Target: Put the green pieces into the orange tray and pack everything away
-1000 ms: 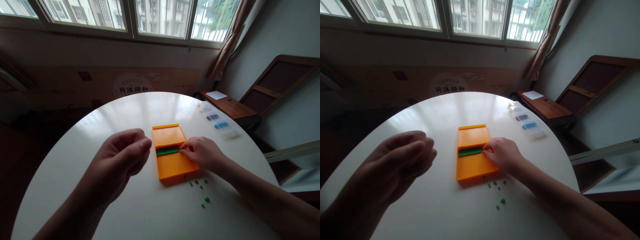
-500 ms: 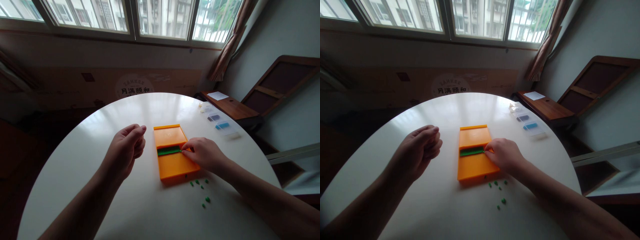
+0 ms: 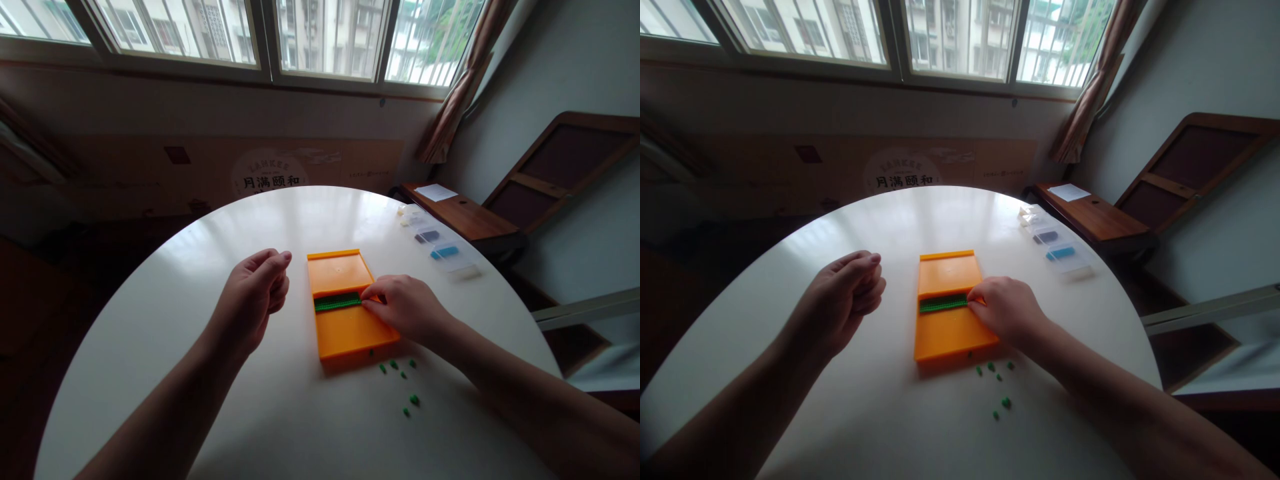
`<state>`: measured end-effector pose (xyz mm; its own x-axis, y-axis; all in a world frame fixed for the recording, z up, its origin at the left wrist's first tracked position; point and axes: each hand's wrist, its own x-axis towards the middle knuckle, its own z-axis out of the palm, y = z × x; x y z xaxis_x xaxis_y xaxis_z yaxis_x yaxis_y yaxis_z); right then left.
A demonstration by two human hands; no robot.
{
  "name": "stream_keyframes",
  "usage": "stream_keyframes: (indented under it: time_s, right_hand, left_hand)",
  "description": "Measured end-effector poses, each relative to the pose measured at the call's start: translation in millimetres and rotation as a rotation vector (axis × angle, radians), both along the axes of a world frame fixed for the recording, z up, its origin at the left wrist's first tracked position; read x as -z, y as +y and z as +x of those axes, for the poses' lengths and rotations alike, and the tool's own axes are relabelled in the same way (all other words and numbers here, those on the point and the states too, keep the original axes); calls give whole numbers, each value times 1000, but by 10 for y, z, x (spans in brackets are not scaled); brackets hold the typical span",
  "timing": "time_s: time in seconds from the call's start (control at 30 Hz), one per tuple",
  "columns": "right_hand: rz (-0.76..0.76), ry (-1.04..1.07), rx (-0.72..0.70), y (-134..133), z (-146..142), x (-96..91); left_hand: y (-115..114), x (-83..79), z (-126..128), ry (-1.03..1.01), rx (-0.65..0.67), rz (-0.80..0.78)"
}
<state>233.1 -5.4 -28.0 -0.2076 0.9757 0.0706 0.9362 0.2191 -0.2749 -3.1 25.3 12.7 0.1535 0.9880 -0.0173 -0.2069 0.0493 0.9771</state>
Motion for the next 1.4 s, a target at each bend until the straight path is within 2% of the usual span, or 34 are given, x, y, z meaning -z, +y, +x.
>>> stream_keyframes:
  time_s: [0.57,1.4]
  right_hand:
    - [-35,12,9,-21,0,-6]
    - [6,2,-16,-17,-12,0]
  left_hand:
    - [27,10,-28,5,-25,-15]
    - [62,27,-41,19,-48,-4]
